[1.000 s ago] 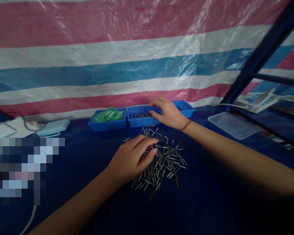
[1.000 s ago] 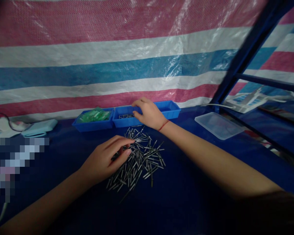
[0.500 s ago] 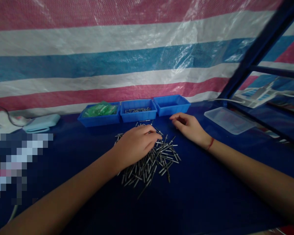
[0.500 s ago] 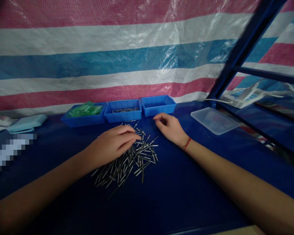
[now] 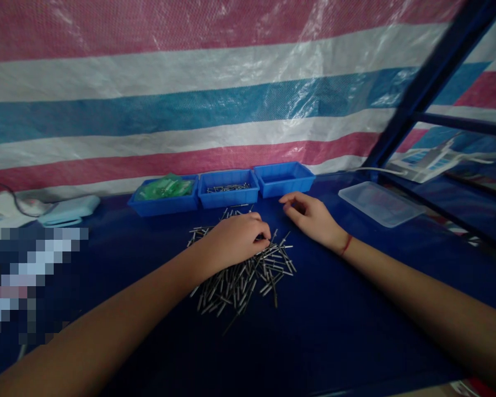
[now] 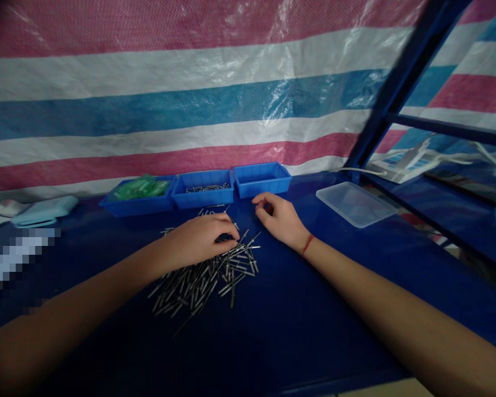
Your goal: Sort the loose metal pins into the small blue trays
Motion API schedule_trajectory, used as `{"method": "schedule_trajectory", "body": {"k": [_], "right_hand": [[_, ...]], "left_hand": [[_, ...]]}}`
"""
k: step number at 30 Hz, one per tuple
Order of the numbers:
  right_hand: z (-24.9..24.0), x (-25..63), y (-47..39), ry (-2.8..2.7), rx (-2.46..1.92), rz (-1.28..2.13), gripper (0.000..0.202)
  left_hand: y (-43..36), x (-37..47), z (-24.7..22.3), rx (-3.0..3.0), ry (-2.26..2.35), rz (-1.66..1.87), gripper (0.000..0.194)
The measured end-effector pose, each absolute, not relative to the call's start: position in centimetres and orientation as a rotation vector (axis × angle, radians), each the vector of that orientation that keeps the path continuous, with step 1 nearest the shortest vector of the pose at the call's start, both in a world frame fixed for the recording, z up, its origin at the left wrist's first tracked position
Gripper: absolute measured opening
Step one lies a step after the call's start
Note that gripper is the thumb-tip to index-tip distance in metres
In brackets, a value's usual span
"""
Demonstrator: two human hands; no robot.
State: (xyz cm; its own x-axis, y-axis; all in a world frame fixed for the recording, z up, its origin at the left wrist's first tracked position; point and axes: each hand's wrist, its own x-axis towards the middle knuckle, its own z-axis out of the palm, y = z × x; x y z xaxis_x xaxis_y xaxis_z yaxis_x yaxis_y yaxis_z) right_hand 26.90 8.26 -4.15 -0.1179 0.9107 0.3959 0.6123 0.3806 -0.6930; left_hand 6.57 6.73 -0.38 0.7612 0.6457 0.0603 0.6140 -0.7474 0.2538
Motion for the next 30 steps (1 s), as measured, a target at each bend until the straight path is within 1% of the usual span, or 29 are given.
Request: {"method": "schedule_trajectory", "body": {"k": [5, 10, 13, 17, 21, 25, 30], "right_hand": [[-4.0, 26.9, 8.1, -1.831, -1.336, 0.437, 0.023], [-3.7, 26.6, 7.7, -1.834, -1.357, 0.405, 0.030], [-3.6, 26.4, 7.5, -1.855, -1.357, 0.378, 0.029], [-3.6, 26.3, 7.5, -1.882, -1.352, 0.344, 0.028], [-3.8, 26.4, 7.6, -1.894, -1.344, 0.338, 0.028], [-3.8, 26.4, 7.6, -1.905, -1.347, 0.333, 0.029], [-3.8, 26.4, 7.6, -1.921, -1.339, 0.339, 0.030]], "left_hand": [[7.0, 6.6, -1.0, 2.667, 0.979, 0.321, 0.014], [6.8, 6.3, -1.6, 2.677, 1.014, 0.461, 0.016], [6.3, 6.0, -1.6, 2.712, 1.065, 0.485, 0.018], [6.0, 5.6, -1.2, 2.754, 1.161, 0.466, 0.017], [5.8, 5.6, -0.7, 2.821, 0.984, 0.413, 0.022], [5.9, 6.0, -0.4, 2.923, 0.898, 0.280, 0.019], [6.3, 6.3, -0.3, 2.965, 0.882, 0.216, 0.014]]}}
